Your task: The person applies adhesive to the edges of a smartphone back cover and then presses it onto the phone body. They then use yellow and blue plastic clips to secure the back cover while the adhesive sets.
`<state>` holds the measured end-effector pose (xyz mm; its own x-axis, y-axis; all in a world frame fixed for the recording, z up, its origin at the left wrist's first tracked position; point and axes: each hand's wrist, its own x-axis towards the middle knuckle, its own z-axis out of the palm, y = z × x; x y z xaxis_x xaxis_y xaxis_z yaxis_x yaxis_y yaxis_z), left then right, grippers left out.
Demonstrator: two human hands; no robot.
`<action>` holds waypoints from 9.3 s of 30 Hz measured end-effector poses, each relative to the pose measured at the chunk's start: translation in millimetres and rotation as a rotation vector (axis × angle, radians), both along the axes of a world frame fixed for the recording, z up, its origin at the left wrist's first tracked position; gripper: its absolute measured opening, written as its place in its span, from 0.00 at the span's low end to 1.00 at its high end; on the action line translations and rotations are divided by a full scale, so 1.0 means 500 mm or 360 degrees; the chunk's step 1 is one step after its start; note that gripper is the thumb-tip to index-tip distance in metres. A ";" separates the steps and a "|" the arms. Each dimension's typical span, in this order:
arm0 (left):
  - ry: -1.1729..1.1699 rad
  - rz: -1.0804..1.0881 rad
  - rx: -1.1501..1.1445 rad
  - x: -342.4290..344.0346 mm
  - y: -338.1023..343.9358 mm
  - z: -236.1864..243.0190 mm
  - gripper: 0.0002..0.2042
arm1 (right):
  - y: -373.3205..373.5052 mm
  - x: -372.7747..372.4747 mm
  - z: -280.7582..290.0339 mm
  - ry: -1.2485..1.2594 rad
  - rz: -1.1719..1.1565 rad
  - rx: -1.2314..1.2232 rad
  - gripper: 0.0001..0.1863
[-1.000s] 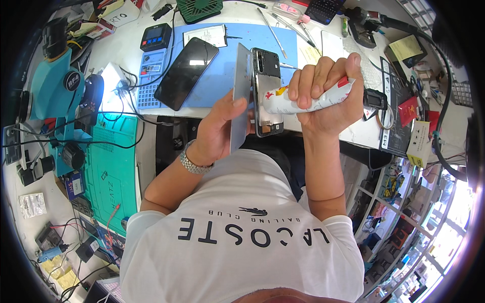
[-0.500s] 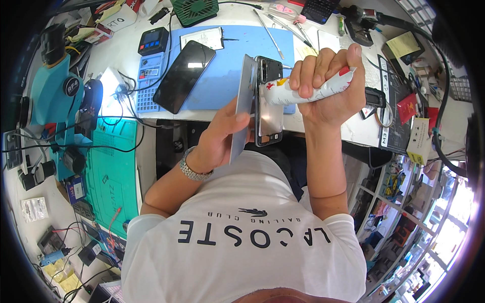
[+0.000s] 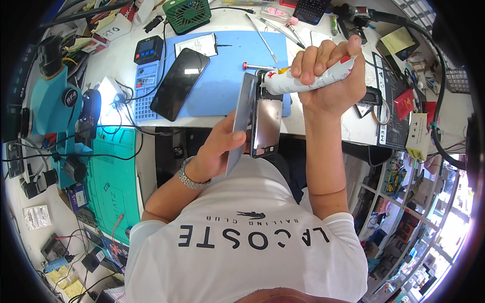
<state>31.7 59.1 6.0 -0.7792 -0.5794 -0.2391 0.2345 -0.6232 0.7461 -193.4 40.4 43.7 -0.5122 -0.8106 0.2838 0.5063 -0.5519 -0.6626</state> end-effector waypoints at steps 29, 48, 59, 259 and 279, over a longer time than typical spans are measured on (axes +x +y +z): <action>0.0176 0.0133 0.0225 0.028 0.007 -0.037 0.45 | -0.006 -0.050 -0.013 -0.0154 -0.0156 0.0008 0.30; 0.0258 0.0438 -0.0119 0.042 -0.027 -0.058 0.35 | 0.009 -0.012 -0.010 0.2275 -0.0565 -0.0443 0.16; -0.0081 0.0756 -0.0394 0.077 -0.039 -0.098 0.33 | 0.002 -0.040 -0.135 0.2859 -0.0371 0.0055 0.15; -0.0831 0.0583 -0.1783 0.061 -0.083 -0.044 0.40 | 0.127 -0.095 -0.168 0.0101 -0.0642 0.0233 0.19; -0.0819 0.0380 -0.2174 0.055 -0.082 -0.023 0.38 | 0.147 -0.051 -0.054 0.0351 -0.0613 0.0256 0.10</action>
<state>59.3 18.2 -5.3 -0.6360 -0.6770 0.3703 -0.2381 0.6286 0.7403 -218.9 113.9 16.9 -0.7259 -0.6160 0.3060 0.1225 -0.5535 -0.8238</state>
